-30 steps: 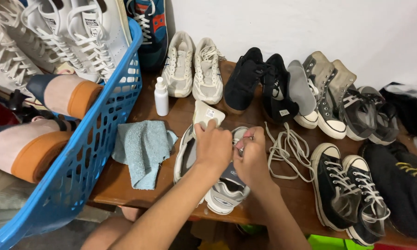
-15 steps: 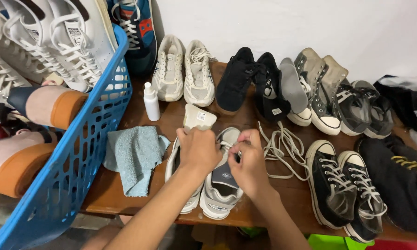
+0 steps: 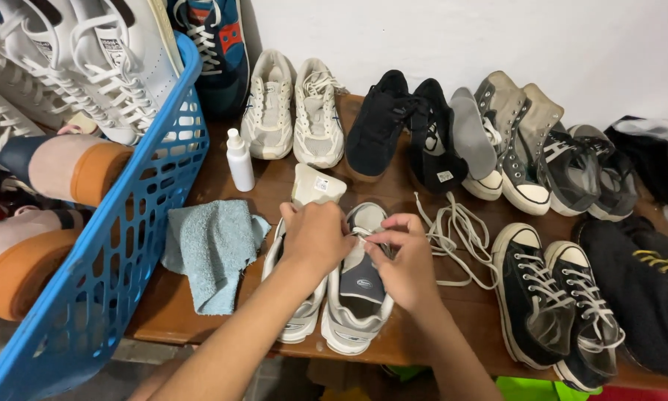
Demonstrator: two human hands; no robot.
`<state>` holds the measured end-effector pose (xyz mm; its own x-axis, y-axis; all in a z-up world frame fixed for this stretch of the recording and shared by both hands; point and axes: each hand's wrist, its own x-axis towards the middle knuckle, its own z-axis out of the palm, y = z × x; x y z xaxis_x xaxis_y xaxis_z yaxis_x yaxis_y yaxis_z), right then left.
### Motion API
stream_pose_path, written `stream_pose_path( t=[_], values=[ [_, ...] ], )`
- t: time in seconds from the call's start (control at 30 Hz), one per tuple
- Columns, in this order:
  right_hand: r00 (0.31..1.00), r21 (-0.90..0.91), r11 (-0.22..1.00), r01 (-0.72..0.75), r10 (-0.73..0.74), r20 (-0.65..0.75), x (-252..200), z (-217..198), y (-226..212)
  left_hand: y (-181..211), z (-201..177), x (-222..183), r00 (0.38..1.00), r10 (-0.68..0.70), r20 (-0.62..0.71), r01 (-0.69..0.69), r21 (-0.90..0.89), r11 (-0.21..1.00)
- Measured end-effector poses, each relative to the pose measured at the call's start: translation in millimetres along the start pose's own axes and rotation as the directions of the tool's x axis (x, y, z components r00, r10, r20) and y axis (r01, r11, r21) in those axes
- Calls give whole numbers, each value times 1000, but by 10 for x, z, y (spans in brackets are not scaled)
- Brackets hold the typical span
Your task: Threading laces through the eyelets of a white sneaker on a workbench.
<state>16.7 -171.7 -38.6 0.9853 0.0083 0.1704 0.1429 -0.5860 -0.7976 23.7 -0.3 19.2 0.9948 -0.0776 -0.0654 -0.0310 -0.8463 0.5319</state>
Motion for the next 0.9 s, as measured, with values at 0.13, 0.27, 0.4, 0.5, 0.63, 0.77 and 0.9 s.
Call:
stream_pose_path(
  t=[0.13, 0.27, 0.4, 0.5, 0.63, 0.77, 0.9],
  values=[
    [998, -1, 998, -56, 56, 33, 9, -14, 142, -6, -59, -42, 999, -9, 33, 10, -41, 999],
    [993, 180, 978, -109, 98, 71, -21, -30, 84, -36, -39, -33, 999, -23, 33, 24, -33, 999],
    [994, 102, 990, -99, 94, 54, 7, -3, 87, -33, -1, -7, 999, -33, 23, 33, 4, 999],
    [990, 67, 988, -140, 139, 19, 16, 23, 10, -12, -31, -34, 999, -31, 26, 31, 6, 1000],
    [992, 49, 991, -126, 126, 10, 2, -8, -50, -74, 100, 11, 1000, -5, -10, 5, 17, 1000],
    [994, 86, 991, -99, 94, 57, 47, -20, 128, -93, 170, 50, 979, 192, -69, -183, 122, 975],
    [992, 102, 989, -111, 105, 65, 17, -58, 118, -184, 228, 113, 963, 255, -82, -258, -33, 965]
  ],
)
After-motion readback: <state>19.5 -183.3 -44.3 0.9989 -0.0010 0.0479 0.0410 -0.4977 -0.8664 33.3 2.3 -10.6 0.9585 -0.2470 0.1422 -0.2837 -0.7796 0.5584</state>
